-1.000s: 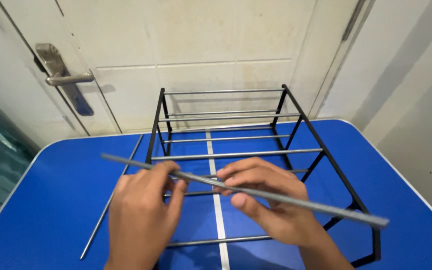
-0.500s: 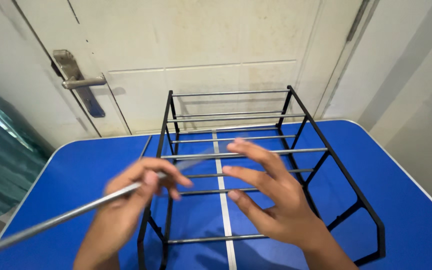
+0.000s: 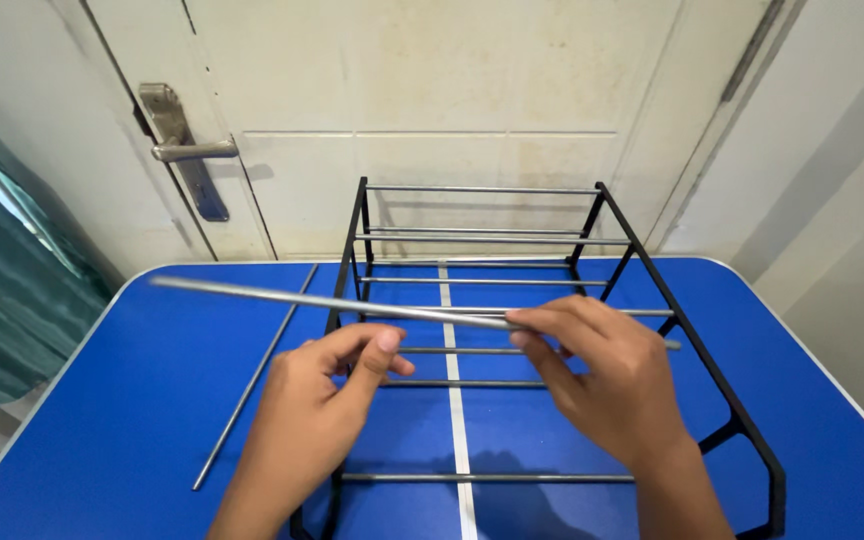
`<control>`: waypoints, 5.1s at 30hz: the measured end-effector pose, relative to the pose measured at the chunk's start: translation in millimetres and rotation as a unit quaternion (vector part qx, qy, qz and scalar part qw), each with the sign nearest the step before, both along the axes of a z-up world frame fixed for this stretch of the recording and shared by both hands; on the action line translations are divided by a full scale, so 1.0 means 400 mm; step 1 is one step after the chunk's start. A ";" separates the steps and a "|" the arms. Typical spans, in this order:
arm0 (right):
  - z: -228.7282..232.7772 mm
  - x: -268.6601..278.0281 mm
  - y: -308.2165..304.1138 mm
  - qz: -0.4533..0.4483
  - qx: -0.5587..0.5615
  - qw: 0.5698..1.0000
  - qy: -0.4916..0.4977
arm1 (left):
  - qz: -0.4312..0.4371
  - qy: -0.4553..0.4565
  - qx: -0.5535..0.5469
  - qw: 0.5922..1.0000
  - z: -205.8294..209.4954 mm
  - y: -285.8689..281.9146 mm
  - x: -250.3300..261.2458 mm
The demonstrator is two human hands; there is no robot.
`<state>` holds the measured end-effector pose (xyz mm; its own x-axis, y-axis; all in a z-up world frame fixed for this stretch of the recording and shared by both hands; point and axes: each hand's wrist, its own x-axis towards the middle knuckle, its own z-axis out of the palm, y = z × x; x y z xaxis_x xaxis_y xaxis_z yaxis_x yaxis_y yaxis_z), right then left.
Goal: The person inserts multiple metal rods into a black metal frame on a blue table, building a multi-tiered rack. The person repeatedly picks up rods and slides them into the frame slots, completing the assembly.
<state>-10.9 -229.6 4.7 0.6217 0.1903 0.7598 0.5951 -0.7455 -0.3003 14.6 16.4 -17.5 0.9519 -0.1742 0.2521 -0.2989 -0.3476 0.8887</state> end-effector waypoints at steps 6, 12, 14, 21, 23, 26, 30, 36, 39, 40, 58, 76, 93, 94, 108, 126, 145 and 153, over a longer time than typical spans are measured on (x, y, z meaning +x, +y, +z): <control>-0.010 -0.003 0.017 -0.040 -0.059 0.994 -0.083 | 0.057 -0.338 0.132 0.930 0.028 -0.011 -0.024; -0.020 -0.016 0.036 -0.006 -0.075 0.988 -0.133 | 0.115 -0.381 0.205 0.894 0.043 -0.008 -0.023; -0.024 -0.018 0.039 0.021 -0.074 0.988 -0.136 | 0.138 -0.389 0.205 0.888 0.039 0.005 -0.022; -0.017 -0.033 0.037 0.083 -0.042 0.984 -0.155 | 0.260 -0.407 0.255 0.838 0.062 0.127 0.007; -0.016 -0.026 0.031 0.082 -0.047 0.984 -0.152 | 0.292 -0.402 0.266 0.826 0.066 0.157 0.008; -0.015 -0.020 0.027 0.087 -0.055 0.984 -0.148 | 0.311 -0.392 0.250 0.829 0.070 0.167 -0.007; -0.014 -0.022 0.030 0.091 -0.049 0.986 -0.130 | 0.327 -0.398 0.222 0.828 0.055 0.146 -0.048; -0.010 -0.018 0.038 0.105 -0.052 0.986 -0.121 | 0.307 -0.361 0.271 0.838 -0.041 0.224 0.055; -0.016 -0.005 0.039 0.110 -0.048 0.985 -0.121 | 0.286 -0.258 0.307 0.870 -0.155 0.314 0.163; -0.019 -0.003 0.040 0.113 -0.045 0.985 -0.119 | 0.272 -0.202 0.333 0.880 -0.198 0.346 0.198; -0.050 0.025 0.047 0.123 -0.069 0.988 -0.067 | 0.257 0.102 0.279 0.919 -0.583 0.481 0.391; -0.056 0.039 0.051 0.142 -0.091 0.986 -0.018 | 0.244 -0.016 0.318 0.916 -0.571 0.364 0.374; -0.052 0.033 0.052 0.183 -0.113 0.975 0.057 | 0.298 -0.040 0.332 0.894 -0.562 0.414 0.177; -0.055 0.036 0.055 0.188 -0.116 0.973 0.060 | 0.299 -0.039 0.336 0.892 -0.562 0.415 0.174; -0.279 0.102 0.185 0.217 -0.220 0.908 0.284 | 0.211 -0.174 0.203 0.940 -0.513 0.299 0.185; -0.516 0.058 0.306 0.221 -0.067 0.930 0.287 | -0.052 -0.324 -0.014 0.945 -0.529 0.178 0.074; -0.509 0.057 0.333 0.122 -0.084 0.922 0.359 | -0.075 -0.331 0.009 0.941 -0.519 0.179 0.067; -0.508 0.065 0.319 0.125 -0.095 0.960 0.230 | -0.069 -0.337 0.045 0.938 -0.522 0.178 0.068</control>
<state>15.3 -102.1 -198.5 0.8003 0.4853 0.3522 0.5994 -0.6640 -0.4471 41.7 87.6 -226.2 0.5480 -0.3335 0.7671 -0.8302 -0.3291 0.4499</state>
